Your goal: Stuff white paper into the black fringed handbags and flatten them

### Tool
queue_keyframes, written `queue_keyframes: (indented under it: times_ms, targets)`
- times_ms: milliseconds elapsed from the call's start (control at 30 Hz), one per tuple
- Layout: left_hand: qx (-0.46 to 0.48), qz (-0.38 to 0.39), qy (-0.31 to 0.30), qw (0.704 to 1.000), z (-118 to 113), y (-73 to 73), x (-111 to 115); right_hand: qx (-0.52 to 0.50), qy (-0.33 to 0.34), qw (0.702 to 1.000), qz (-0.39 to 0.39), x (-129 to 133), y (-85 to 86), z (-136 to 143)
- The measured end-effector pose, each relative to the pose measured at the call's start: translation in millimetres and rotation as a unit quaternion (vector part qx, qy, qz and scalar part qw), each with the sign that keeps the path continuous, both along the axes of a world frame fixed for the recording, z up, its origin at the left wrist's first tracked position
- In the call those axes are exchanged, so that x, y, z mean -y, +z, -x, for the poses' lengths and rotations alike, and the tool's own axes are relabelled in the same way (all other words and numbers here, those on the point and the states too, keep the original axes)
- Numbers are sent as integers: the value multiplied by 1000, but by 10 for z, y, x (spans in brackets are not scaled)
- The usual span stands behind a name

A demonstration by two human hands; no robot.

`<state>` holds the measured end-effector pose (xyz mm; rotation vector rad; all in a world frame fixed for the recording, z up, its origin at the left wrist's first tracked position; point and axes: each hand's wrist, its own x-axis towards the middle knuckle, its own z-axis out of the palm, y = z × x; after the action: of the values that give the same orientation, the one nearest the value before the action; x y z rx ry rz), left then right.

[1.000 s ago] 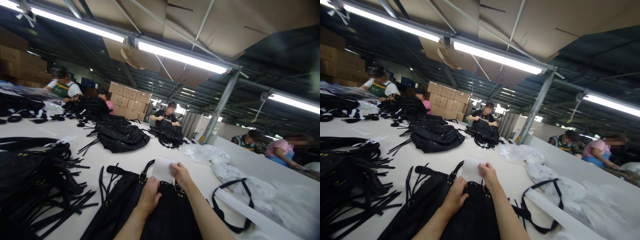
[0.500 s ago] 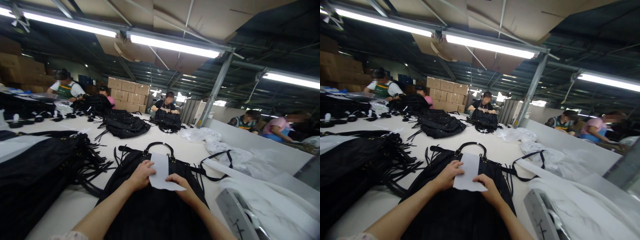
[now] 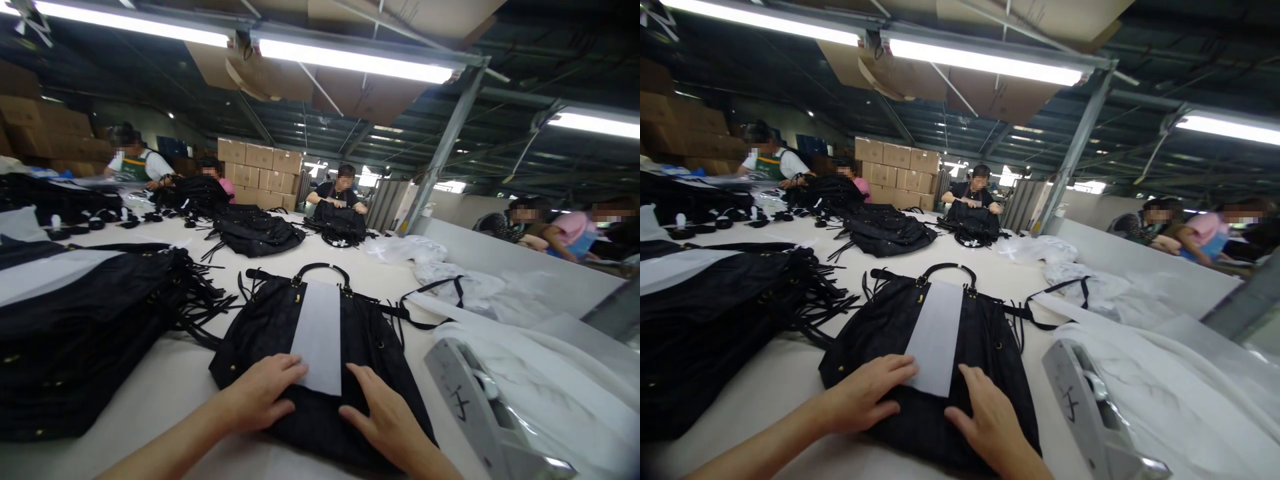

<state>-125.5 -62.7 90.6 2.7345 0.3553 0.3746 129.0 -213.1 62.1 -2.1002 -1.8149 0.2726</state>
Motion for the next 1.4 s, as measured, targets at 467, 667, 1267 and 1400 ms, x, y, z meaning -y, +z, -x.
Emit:
queue_keyframes:
  times_ms: [467, 667, 1267, 1400]
  targets:
    - [-103, 19, 108, 989, 194, 23, 159, 98, 41, 989, 99, 348, 126, -28]
    - [-130, 10, 83, 988, 211, 38, 139, 132, 66, 983, 106, 308, 182, 2]
    - [-104, 5, 88, 991, 96, 96, 200, -32, 2, 997, 71, 76, 594, -193]
    - [-113, -21, 117, 987, -87, 219, 93, -74, -13, 995, 66, 49, 543, -238]
